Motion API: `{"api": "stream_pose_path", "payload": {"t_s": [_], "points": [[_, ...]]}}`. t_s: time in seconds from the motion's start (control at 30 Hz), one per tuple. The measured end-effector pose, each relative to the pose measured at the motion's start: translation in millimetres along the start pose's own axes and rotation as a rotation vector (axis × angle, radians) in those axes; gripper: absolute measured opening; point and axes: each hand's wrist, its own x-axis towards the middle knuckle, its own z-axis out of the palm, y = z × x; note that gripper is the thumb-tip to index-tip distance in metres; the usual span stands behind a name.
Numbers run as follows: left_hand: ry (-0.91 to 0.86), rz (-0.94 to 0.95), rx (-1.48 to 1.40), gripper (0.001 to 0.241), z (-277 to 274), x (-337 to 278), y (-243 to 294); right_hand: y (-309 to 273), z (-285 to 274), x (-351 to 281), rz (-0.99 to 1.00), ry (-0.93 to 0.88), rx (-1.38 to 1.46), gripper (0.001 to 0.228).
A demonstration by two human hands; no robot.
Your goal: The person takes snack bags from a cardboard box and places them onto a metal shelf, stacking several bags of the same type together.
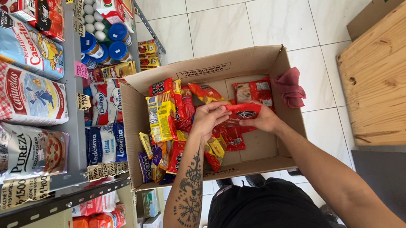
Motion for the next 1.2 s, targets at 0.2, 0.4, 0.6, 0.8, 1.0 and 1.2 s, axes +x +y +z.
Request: {"api": "stream_pose_path", "payload": {"t_s": [0.2, 0.4, 0.6, 0.8, 1.0, 1.2], "points": [[-0.043, 0.018, -0.1, 0.045, 3.8, -4.1, 2.6, -2.8, -7.3, -12.8, 0.049, -0.07, 0.193, 0.07], [0.042, 0.183, -0.106, 0.067, -2.0, -31.7, 13.7, -23.8, -6.5, -22.4, 0.034, -0.005, 0.295, 0.043], [0.359, 0.37, 0.038, 0.08, -30.2, -82.6, -10.4, -28.0, 12.5, -14.8, -0.037, -0.106, 0.492, 0.028], [0.368, 0.269, 0.044, 0.092, -24.2, -198.8, -36.4, -76.5, 82.4, -40.1, -0.085, -0.335, 0.462, 0.036], [0.609, 0.441, -0.187, 0.082, -23.9, -309.3, -44.4, -119.9, 169.1, -102.6, -0.19, -0.615, 0.281, 0.042], [0.912, 0.641, -0.382, 0.056, -62.2, -422.1, -52.3, -141.8, 270.1, -167.5, -0.255, -0.986, 0.234, 0.078]]}}
